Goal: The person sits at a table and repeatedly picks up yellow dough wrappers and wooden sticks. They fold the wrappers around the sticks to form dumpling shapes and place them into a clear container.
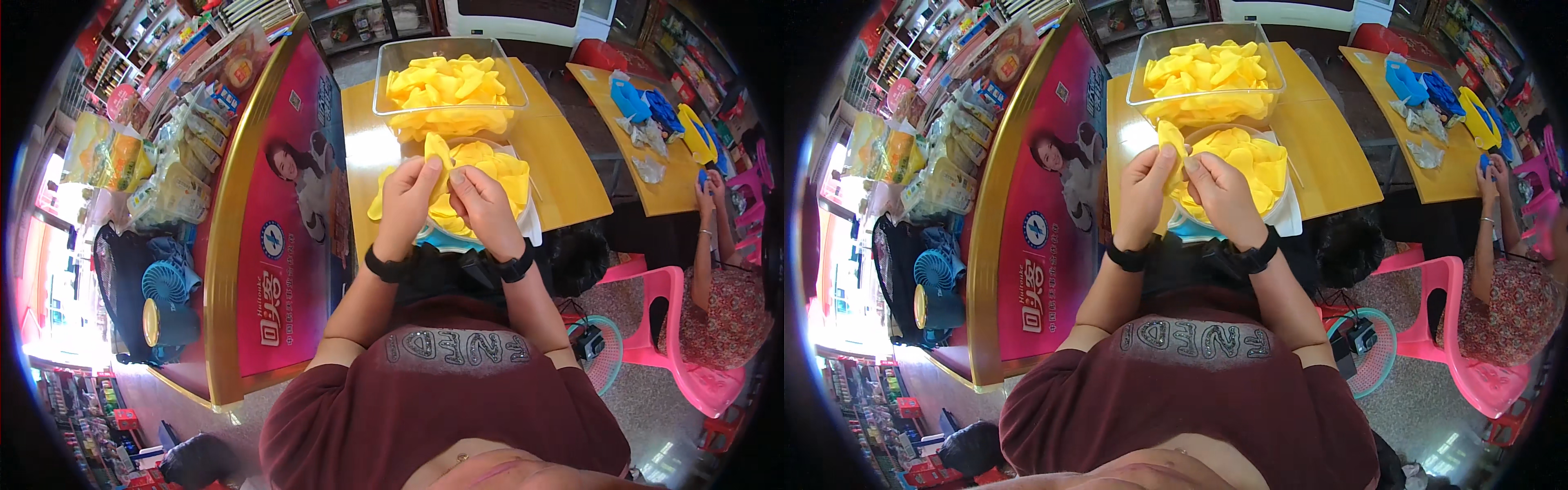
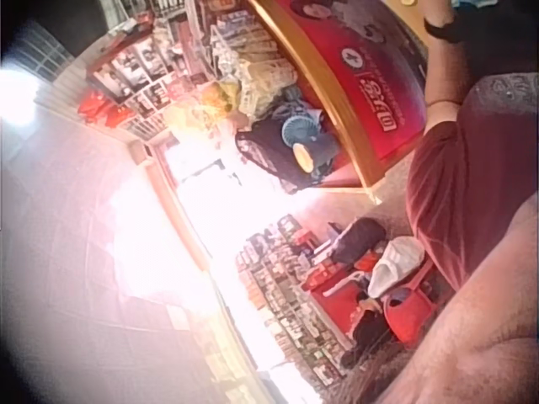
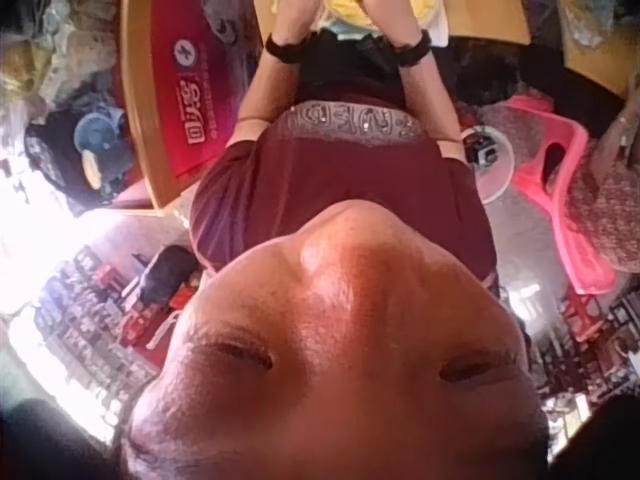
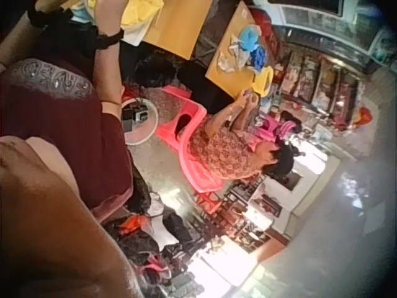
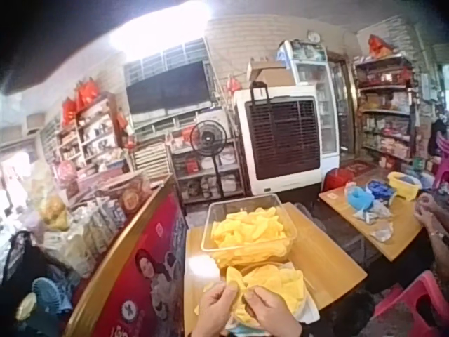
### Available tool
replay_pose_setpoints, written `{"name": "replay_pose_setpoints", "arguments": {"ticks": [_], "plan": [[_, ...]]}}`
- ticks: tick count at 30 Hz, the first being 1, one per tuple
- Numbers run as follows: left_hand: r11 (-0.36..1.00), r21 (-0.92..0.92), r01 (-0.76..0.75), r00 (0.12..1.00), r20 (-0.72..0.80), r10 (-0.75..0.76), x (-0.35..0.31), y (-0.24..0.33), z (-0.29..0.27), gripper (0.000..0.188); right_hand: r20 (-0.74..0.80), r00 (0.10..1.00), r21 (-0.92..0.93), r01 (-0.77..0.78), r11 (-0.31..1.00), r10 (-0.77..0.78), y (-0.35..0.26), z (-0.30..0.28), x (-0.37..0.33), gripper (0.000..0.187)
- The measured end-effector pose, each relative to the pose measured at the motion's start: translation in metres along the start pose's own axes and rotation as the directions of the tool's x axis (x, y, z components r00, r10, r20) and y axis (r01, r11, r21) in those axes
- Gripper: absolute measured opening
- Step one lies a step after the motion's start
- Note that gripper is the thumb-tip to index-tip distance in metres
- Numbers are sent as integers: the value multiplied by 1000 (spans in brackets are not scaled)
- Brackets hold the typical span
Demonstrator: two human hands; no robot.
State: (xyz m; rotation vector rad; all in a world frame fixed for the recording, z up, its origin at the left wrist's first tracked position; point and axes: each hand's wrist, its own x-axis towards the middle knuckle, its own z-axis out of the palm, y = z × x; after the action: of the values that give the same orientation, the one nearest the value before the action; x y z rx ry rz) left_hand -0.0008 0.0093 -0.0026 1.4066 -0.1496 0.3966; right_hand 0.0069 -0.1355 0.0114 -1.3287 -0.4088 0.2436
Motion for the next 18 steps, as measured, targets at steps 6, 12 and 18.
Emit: {"name": "replay_pose_setpoints", "arguments": {"ticks": [6, 12, 18], "plan": [[991, -112, 75, 993, -84, -85, 0, 20, -2, 29, 77, 997, -214, 38, 976, -22, 11, -1, 4, 26], [988, -151, 32, 990, -130, -52, -7, 1, 12, 31, 12, 999, -59, 50, 997, -49, 18, 4, 1, 22], [971, -240, 3, 989, -145, -38, -8, 13, 16, 32, 18, 1000, 36, 1, 999, -1, 9, 7, -2, 21]]}}
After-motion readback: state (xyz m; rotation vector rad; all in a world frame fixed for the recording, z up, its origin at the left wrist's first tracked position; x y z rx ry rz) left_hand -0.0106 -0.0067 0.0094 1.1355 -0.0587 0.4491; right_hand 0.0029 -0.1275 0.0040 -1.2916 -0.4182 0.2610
